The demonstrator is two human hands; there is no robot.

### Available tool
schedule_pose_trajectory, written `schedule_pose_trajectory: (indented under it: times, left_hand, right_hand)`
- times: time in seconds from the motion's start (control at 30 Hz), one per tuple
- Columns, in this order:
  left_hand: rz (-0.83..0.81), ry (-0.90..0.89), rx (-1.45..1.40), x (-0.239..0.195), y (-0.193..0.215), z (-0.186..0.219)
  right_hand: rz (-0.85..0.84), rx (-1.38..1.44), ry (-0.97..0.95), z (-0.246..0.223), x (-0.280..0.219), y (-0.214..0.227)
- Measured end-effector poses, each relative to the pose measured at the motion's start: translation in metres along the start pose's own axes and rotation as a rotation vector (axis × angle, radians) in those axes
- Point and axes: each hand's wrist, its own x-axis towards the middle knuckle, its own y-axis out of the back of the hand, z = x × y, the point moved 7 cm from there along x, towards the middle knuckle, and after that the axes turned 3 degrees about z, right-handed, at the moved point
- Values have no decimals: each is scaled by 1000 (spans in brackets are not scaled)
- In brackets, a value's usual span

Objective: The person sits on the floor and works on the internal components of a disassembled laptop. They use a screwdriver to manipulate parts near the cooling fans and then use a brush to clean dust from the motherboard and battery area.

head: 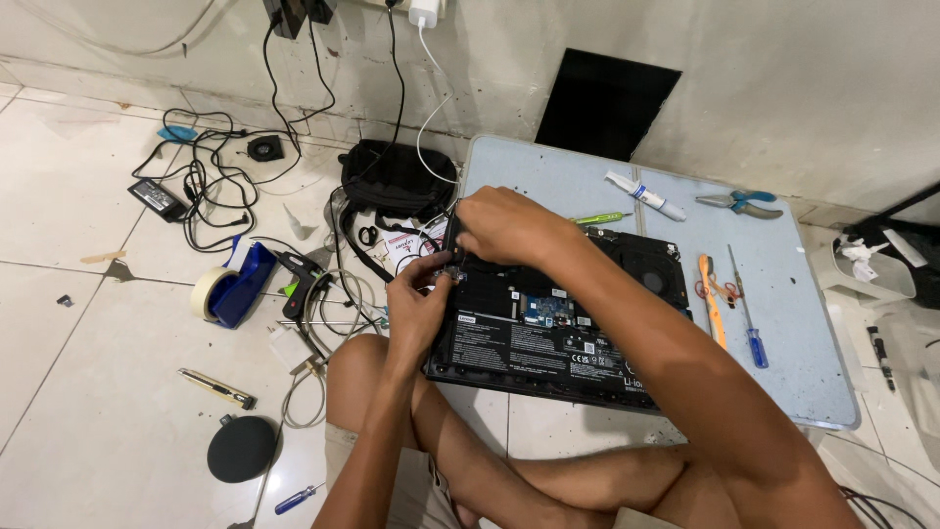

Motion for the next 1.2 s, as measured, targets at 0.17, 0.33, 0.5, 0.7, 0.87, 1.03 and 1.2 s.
schedule_pose_trajectory:
  times: [0.17,0.33,0.5,0.7,0.87,1.03,1.2]
  left_hand:
    - [3,-1,-19,0,2,0]
    - [0,8,-51,3,0,-9]
    - [11,21,-81,6,-1,-17]
    - [19,21,-108,8,-2,-19]
    - [22,21,-119,10,-1,-24]
    - [40,37,-131,8,-2,-23]
    - [39,45,-168,11,-1,-35]
  right_hand:
    - [-22,-36,-7,-1,-4,1]
    - [-39,25,-20,2,-1,-3]
    - [28,-18,-32,6,1,1]
    - [39,43,-55,2,-2,6]
    - [1,-25,-19,0,5,-2]
    - [-20,27,-43,-10,-3,4]
    - [24,58,-29,-5,1,-9]
